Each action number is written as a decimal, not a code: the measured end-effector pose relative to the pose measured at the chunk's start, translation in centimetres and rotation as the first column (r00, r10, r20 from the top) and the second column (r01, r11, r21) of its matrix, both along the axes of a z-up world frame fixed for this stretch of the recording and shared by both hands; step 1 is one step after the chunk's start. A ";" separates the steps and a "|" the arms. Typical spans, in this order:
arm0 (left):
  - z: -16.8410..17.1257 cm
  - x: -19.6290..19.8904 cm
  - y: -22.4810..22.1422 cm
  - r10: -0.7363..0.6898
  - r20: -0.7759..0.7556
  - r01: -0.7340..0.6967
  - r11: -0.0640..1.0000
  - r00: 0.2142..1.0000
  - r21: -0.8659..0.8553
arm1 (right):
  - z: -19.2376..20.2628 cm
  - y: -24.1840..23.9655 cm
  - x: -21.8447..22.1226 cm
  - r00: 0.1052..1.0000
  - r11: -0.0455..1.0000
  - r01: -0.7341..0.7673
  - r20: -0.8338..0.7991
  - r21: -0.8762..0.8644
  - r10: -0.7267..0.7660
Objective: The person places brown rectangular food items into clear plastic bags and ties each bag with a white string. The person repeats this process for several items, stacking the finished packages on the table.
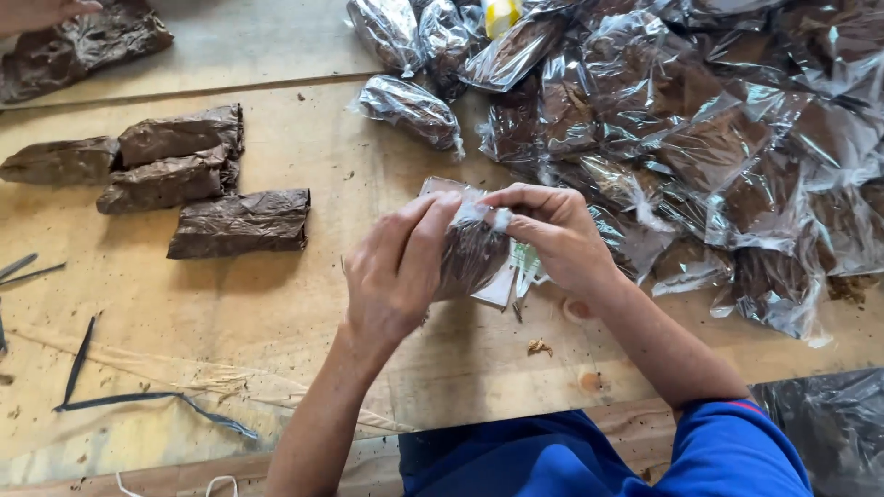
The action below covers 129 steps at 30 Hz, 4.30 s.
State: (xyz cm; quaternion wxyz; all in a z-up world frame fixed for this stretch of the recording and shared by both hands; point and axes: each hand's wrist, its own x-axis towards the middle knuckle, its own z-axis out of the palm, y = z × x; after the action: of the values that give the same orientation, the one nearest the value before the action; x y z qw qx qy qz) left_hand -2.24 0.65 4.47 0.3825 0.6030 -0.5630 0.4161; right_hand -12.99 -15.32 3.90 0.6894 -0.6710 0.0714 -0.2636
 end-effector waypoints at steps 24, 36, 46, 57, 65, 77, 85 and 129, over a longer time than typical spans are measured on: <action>-2.1 -1.9 -0.7 0.246 -0.156 -0.229 0.966 0.957 0.116 | -4.5 3.4 1.2 0.957 0.983 0.158 0.231 0.097 -0.177; -2.6 -1.6 -0.4 0.221 -0.218 -0.188 0.968 0.951 0.164 | -4.4 0.6 0.6 0.977 0.994 -0.103 0.192 0.023 0.097; -2.6 -2.1 -0.1 0.129 -0.335 -0.087 0.987 0.933 0.139 | -3.4 -1.7 0.9 0.913 0.893 -0.407 0.120 0.193 0.390; -1.3 -1.6 0.7 0.047 -0.337 -0.002 0.991 0.940 0.134 | -1.7 0.8 0.4 0.973 0.962 -0.226 0.086 0.151 0.215; -0.8 -1.4 1.8 0.110 0.002 -0.109 0.980 0.994 0.167 | -2.7 1.0 0.5 0.980 0.974 -0.197 0.039 0.115 0.193; -2.0 -0.4 1.4 0.270 0.291 -0.322 0.935 0.918 0.151 | -1.7 2.8 1.2 0.996 0.961 -0.025 -0.070 0.274 0.046; -1.7 -0.8 1.8 0.302 0.074 -0.311 0.934 0.950 0.178 | -1.7 3.2 2.0 0.984 0.959 0.046 0.180 -0.279 0.005; -4.7 1.7 13.0 0.209 -0.841 -0.004 0.971 0.499 0.239 | 2.4 -11.7 4.8 0.617 0.852 0.214 -0.610 -0.477 -0.497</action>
State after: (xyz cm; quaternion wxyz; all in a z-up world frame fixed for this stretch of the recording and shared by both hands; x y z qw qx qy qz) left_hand -0.50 13.69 -0.20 0.5203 0.7993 -0.2998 0.0240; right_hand -8.22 -27.01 6.30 0.4042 -0.8041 0.4179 -0.1238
